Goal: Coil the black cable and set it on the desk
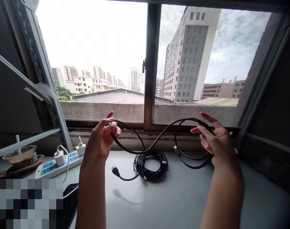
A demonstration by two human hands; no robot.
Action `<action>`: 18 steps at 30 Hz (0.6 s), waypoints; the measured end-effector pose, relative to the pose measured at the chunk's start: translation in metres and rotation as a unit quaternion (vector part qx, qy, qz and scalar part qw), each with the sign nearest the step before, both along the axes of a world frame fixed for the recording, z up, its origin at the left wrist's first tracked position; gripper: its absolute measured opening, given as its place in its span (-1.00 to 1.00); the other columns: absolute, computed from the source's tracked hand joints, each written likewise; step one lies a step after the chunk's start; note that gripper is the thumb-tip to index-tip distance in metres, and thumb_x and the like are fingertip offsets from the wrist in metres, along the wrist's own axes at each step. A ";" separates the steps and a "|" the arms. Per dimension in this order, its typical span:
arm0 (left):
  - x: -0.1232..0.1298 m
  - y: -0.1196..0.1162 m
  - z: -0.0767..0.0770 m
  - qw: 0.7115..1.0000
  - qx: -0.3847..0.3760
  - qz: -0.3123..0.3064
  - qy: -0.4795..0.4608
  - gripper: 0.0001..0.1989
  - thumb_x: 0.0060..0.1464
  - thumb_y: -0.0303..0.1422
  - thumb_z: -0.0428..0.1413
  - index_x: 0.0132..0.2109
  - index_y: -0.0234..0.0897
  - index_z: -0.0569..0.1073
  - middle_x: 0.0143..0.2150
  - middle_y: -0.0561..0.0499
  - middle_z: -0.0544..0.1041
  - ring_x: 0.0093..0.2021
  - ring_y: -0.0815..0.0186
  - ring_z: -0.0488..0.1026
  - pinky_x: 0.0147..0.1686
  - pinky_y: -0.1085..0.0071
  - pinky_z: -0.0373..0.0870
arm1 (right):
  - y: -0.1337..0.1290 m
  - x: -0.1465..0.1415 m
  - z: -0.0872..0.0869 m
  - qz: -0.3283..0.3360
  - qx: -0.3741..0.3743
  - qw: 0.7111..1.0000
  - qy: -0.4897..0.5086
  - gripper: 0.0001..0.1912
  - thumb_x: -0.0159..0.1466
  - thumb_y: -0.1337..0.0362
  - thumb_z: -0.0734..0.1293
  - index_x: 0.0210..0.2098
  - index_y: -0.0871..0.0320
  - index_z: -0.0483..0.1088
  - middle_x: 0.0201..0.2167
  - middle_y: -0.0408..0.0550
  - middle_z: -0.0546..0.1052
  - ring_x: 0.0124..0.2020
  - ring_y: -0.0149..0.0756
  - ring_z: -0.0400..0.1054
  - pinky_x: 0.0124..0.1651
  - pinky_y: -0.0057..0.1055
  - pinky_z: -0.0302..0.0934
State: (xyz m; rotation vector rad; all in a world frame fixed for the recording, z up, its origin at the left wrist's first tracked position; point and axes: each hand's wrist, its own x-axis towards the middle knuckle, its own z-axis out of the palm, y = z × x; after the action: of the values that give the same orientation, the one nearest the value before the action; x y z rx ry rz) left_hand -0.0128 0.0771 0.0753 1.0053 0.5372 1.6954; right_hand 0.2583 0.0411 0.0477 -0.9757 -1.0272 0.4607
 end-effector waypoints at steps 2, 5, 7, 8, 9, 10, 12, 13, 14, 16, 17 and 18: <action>-0.004 -0.001 0.002 0.999 -0.028 -0.013 -0.025 -0.67 -0.17 -0.49 0.14 -0.16 -0.37 0.36 -0.68 0.20 0.21 -0.67 0.47 0.25 -0.71 0.61 0.22 | -0.006 -0.003 0.004 -0.002 0.042 0.999 0.029 -0.44 0.01 0.19 0.43 0.02 0.08 0.33 -0.66 -0.25 0.47 -0.88 -0.63 -0.11 -0.85 -0.62 -0.28; -0.009 -0.006 0.006 0.997 -0.058 -0.020 -0.053 -0.69 -0.17 -0.53 0.12 -0.17 -0.39 0.38 -0.64 0.16 0.25 -0.61 0.45 0.31 -0.66 0.62 0.29 | -0.014 -0.008 0.007 -0.038 0.103 0.992 0.061 -0.56 0.02 0.21 0.44 -0.09 0.06 0.39 -0.83 -0.38 0.25 -0.88 -0.58 -0.14 -0.84 -0.58 -0.28; -0.011 -0.011 0.008 0.994 -0.074 -0.033 -0.076 -0.70 -0.17 -0.54 0.11 -0.18 -0.40 0.40 -0.60 0.11 0.29 -0.60 0.46 0.32 -0.65 0.64 0.32 | -0.018 -0.011 0.008 -0.070 0.143 0.985 0.068 -0.63 0.04 0.21 0.43 -0.14 0.06 0.39 -0.87 -0.42 0.13 -0.88 -0.56 -0.14 -0.83 -0.56 -0.29; -0.012 -0.013 0.009 0.992 -0.084 -0.043 -0.084 -0.70 -0.18 -0.53 0.11 -0.18 -0.40 0.41 -0.55 0.06 0.34 -0.60 0.48 0.32 -0.65 0.66 0.33 | -0.020 -0.012 0.008 -0.078 0.162 0.982 0.061 -0.65 0.06 0.21 0.42 -0.15 0.05 0.39 -0.88 -0.43 0.12 -0.89 -0.55 -0.13 -0.83 -0.56 -0.28; -0.012 -0.014 0.010 0.990 -0.095 -0.055 -0.084 -0.70 -0.17 -0.52 0.11 -0.19 -0.40 0.42 -0.47 0.00 0.39 -0.60 0.49 0.32 -0.66 0.67 0.32 | -0.023 -0.013 0.007 -0.079 0.177 0.980 0.047 -0.67 0.08 0.21 0.41 -0.15 0.04 0.38 -0.89 -0.43 0.11 -0.89 -0.55 -0.13 -0.83 -0.55 -0.27; -0.011 -0.015 0.010 0.989 -0.106 -0.066 -0.078 -0.71 -0.16 -0.51 0.11 -0.19 -0.40 0.43 -0.38 -0.08 0.44 -0.60 0.51 0.31 -0.68 0.67 0.31 | -0.025 -0.015 0.007 -0.079 0.188 0.979 0.030 -0.68 0.10 0.22 0.40 -0.14 0.03 0.38 -0.89 -0.44 0.11 -0.90 -0.56 -0.14 -0.83 -0.55 -0.27; -0.009 -0.012 0.009 0.990 -0.111 -0.079 -0.044 -0.72 -0.14 -0.49 0.11 -0.18 -0.38 0.45 -0.20 -0.20 0.46 -0.63 0.55 0.28 -0.71 0.67 0.29 | -0.030 -0.019 0.007 -0.081 0.186 0.979 -0.015 -0.71 0.12 0.22 0.39 -0.15 0.02 0.38 -0.89 -0.43 0.13 -0.91 -0.55 -0.12 -0.83 -0.54 -0.25; -0.008 -0.009 0.008 0.991 -0.105 -0.082 -0.022 -0.72 -0.13 -0.48 0.12 -0.18 -0.37 0.47 -0.17 -0.21 0.46 -0.64 0.56 0.26 -0.74 0.67 0.26 | -0.033 -0.021 0.008 -0.097 0.186 0.977 -0.036 -0.73 0.11 0.22 0.39 -0.18 0.03 0.39 -0.87 -0.42 0.16 -0.90 -0.55 -0.09 -0.84 -0.53 -0.24; -0.007 -0.005 0.005 0.991 -0.097 -0.087 0.001 -0.71 -0.13 -0.48 0.12 -0.17 -0.37 0.48 -0.20 -0.19 0.47 -0.66 0.57 0.23 -0.78 0.67 0.20 | -0.035 -0.023 0.008 -0.120 0.186 0.974 -0.056 -0.75 0.10 0.22 0.40 -0.21 0.05 0.40 -0.86 -0.40 0.19 -0.90 -0.54 -0.07 -0.85 -0.52 -0.23; -0.007 0.006 -0.001 0.989 -0.081 -0.113 0.040 -0.70 -0.12 -0.45 0.14 -0.15 -0.39 0.50 -0.43 -0.06 0.45 -0.71 0.58 0.15 -0.83 0.67 0.08 | -0.040 -0.027 0.009 -0.162 0.196 0.962 -0.098 -0.78 0.08 0.21 0.42 -0.28 0.07 0.41 -0.83 -0.38 0.22 -0.89 -0.53 -0.02 -0.87 -0.50 -0.23; -0.007 0.012 -0.005 0.987 -0.076 -0.132 0.057 -0.69 -0.11 -0.42 0.14 -0.15 -0.41 0.50 -0.57 0.04 0.37 -0.73 0.57 0.10 -0.85 0.66 0.04 | -0.042 -0.029 0.009 -0.176 0.205 0.955 -0.118 -0.79 0.07 0.21 0.42 -0.30 0.07 0.41 -0.80 -0.36 0.24 -0.89 -0.53 0.00 -0.88 -0.49 -0.23; -0.008 0.017 -0.009 0.983 -0.072 -0.149 0.074 -0.69 -0.10 -0.39 0.14 -0.16 -0.42 0.51 -0.67 0.12 0.24 -0.76 0.56 0.05 -0.85 0.65 0.01 | -0.044 -0.031 0.009 -0.184 0.215 0.950 -0.135 -0.81 0.07 0.22 0.42 -0.31 0.07 0.41 -0.78 -0.35 0.26 -0.88 -0.53 0.02 -0.88 -0.49 -0.22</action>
State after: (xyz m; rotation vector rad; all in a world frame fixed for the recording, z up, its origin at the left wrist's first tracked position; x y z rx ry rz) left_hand -0.0208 0.0943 0.0663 1.0545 0.5673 1.3059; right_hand 0.2276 -0.0031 0.0568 -0.8190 -1.0988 -0.2095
